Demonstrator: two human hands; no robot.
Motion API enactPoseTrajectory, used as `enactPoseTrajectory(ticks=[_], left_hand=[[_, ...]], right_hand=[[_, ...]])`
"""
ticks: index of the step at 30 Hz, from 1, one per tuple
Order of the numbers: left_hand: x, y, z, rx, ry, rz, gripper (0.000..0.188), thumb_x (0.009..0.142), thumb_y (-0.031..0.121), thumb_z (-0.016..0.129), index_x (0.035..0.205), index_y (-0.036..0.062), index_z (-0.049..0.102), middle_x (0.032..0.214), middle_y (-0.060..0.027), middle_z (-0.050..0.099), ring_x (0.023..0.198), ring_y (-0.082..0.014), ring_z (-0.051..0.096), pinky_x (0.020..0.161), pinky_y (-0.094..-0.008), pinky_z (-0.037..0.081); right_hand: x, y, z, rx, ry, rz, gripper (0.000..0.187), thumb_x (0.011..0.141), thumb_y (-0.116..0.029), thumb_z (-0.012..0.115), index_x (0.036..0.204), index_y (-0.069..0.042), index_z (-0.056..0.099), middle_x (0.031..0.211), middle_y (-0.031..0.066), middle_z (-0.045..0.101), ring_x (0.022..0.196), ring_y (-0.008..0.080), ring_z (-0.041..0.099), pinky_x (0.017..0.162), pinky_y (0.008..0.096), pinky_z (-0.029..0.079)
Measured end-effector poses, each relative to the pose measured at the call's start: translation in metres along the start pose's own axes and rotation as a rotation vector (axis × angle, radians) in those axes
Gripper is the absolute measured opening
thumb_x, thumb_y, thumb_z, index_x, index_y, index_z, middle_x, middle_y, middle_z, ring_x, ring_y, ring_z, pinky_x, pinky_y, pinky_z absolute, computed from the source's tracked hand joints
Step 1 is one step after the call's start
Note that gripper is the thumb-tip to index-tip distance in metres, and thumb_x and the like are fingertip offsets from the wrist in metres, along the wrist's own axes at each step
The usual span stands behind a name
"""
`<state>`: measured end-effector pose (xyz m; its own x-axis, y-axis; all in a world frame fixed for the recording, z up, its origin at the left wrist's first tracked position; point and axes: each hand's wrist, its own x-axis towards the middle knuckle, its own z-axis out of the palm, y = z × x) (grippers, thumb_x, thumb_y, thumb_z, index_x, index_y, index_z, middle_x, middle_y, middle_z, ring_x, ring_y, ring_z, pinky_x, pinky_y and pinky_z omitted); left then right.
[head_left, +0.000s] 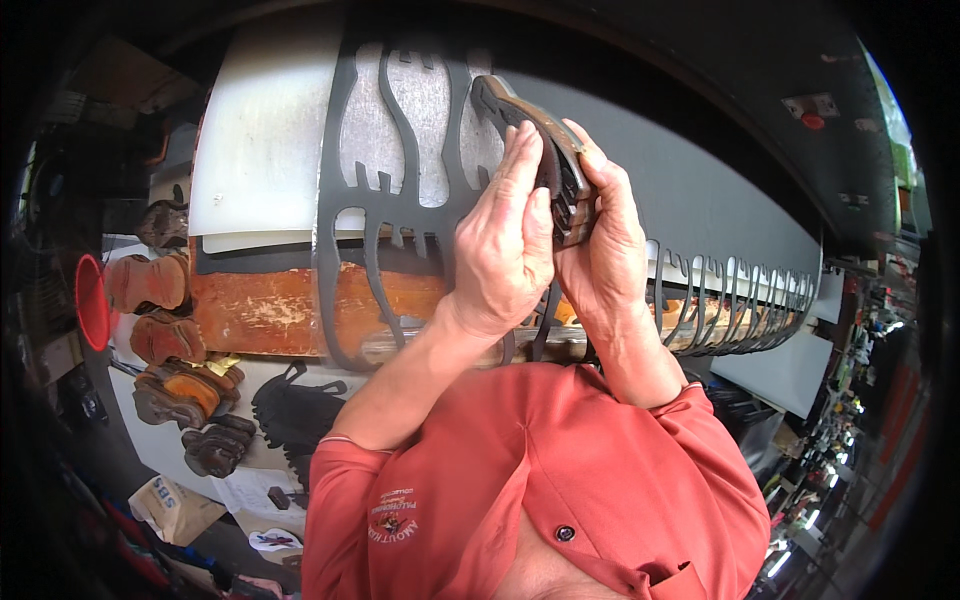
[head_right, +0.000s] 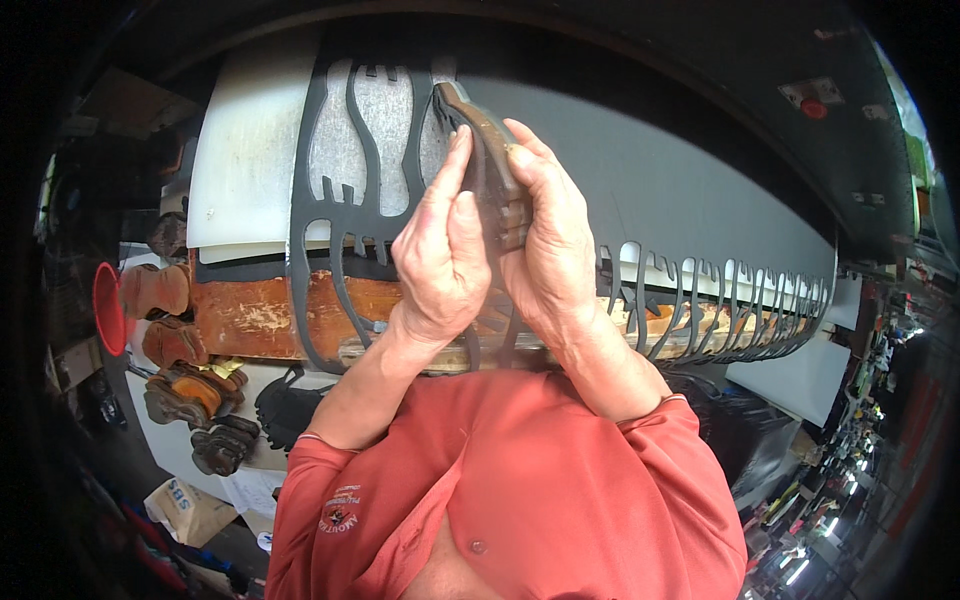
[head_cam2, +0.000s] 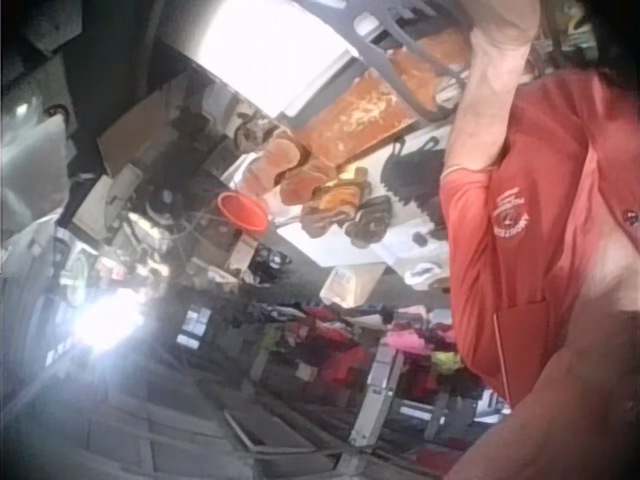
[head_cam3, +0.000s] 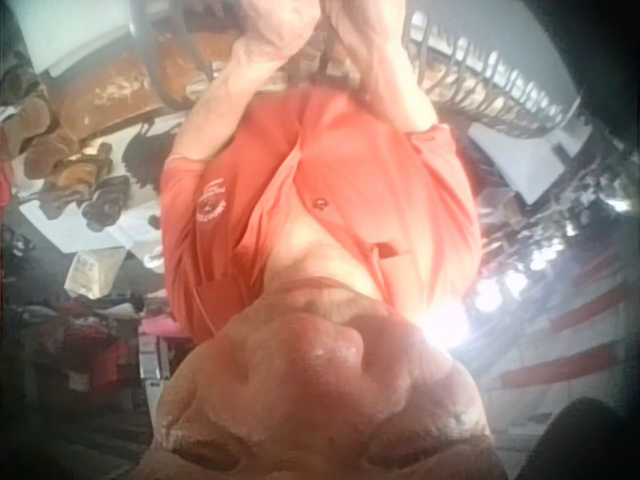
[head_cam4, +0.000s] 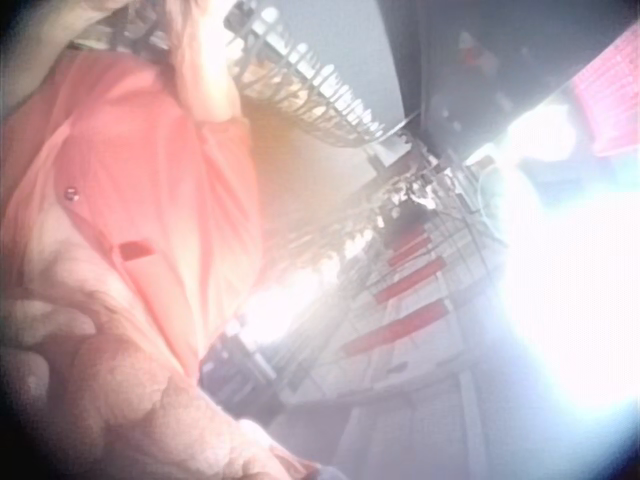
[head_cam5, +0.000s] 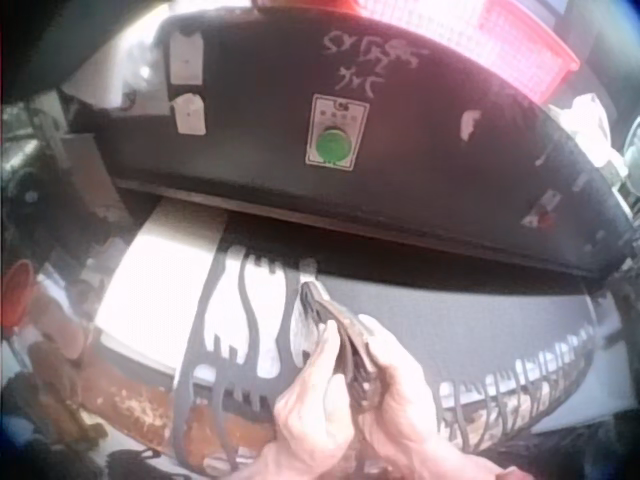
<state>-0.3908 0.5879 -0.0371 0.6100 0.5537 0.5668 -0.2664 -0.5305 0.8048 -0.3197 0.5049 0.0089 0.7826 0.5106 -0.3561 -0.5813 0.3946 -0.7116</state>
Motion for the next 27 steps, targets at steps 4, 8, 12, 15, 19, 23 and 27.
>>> enactPoseTrajectory(ticks=[4,8,12,15,19,23,27], left_hand=[[0.003,-0.002,-0.013,0.108,0.046,0.029,0.028,0.101,-0.007,0.063,0.129,-0.0073,0.066,0.12,-0.0225,0.077,0.11,-0.0353,0.078,0.091,-0.0374,0.065],[0.003,-0.016,-0.031,0.16,0.029,-0.054,0.029,0.107,-0.003,0.058,0.135,-0.0019,0.059,0.109,-0.0158,0.079,0.096,-0.0254,0.081,0.085,-0.0333,0.064],[0.017,-0.039,-0.074,0.31,0.083,0.033,0.032,0.105,-0.009,0.051,0.133,-0.0014,0.063,0.124,-0.0159,0.072,0.095,-0.0204,0.076,0.085,-0.0296,0.066],[0.024,-0.044,-0.121,0.022,0.243,-0.456,0.028,0.11,-0.003,0.045,0.132,-0.0015,0.063,0.115,-0.0122,0.071,0.089,-0.016,0.075,0.065,-0.0252,0.065],[0.02,-0.05,-0.158,0.038,0.285,-0.493,0.026,0.113,0.001,0.045,0.13,0.0002,0.065,0.107,-0.0081,0.07,0.079,-0.0105,0.07,0.055,-0.0227,0.06],[0.018,-0.06,-0.184,0.135,0.26,-0.44,0.025,0.11,-0.001,0.05,0.126,-0.0005,0.068,0.11,-0.0078,0.071,0.072,-0.0053,0.065,0.048,-0.0212,0.051],[0.026,-0.07,-0.251,0.203,0.609,-0.631,0.023,0.113,0.007,0.047,0.124,0.0009,0.066,0.1,-0.0102,0.075,0.062,-0.0086,0.064,0.048,-0.0201,0.046]], right_hand=[[-0.004,-0.001,-0.001,-0.012,0.017,0.03,0.051,0.107,-0.022,0.065,0.151,0.001,0.051,0.126,0.0061,0.07,0.109,0.0118,0.067,0.097,0.031,0.056],[-0.006,-0.002,-0.007,-0.029,-0.065,0.025,0.048,0.106,-0.019,0.066,0.147,0.002,0.053,0.126,0.0097,0.071,0.112,0.0149,0.071,0.101,0.0329,0.059],[-0.007,-0.02,-0.023,-0.036,-0.104,0.095,0.049,0.103,-0.018,0.067,0.144,0.004,0.055,0.13,0.0175,0.07,0.118,0.0242,0.071,0.108,0.0398,0.058],[-0.012,-0.039,-0.04,-0.026,-0.136,0.112,0.052,0.1,-0.019,0.069,0.144,0.005,0.056,0.135,0.0246,0.067,0.121,0.0338,0.07,0.113,0.0504,0.055],[-0.026,-0.052,-0.06,0.022,-0.338,0.071,0.052,0.093,-0.019,0.073,0.138,0.005,0.062,0.14,0.029,0.064,0.128,0.0425,0.067,0.115,0.0603,0.052],[-0.031,-0.058,-0.078,-0.053,-0.443,0.047,0.056,0.086,-0.023,0.077,0.135,0.0,0.067,0.135,0.0278,0.065,0.127,0.0424,0.066,0.112,0.0626,0.053],[-0.035,-0.085,-0.094,-0.114,-0.274,-0.068,0.066,0.083,-0.027,0.079,0.141,0.0,0.063,0.14,0.0244,0.064,0.131,0.0435,0.063,0.114,0.0665,0.049]])
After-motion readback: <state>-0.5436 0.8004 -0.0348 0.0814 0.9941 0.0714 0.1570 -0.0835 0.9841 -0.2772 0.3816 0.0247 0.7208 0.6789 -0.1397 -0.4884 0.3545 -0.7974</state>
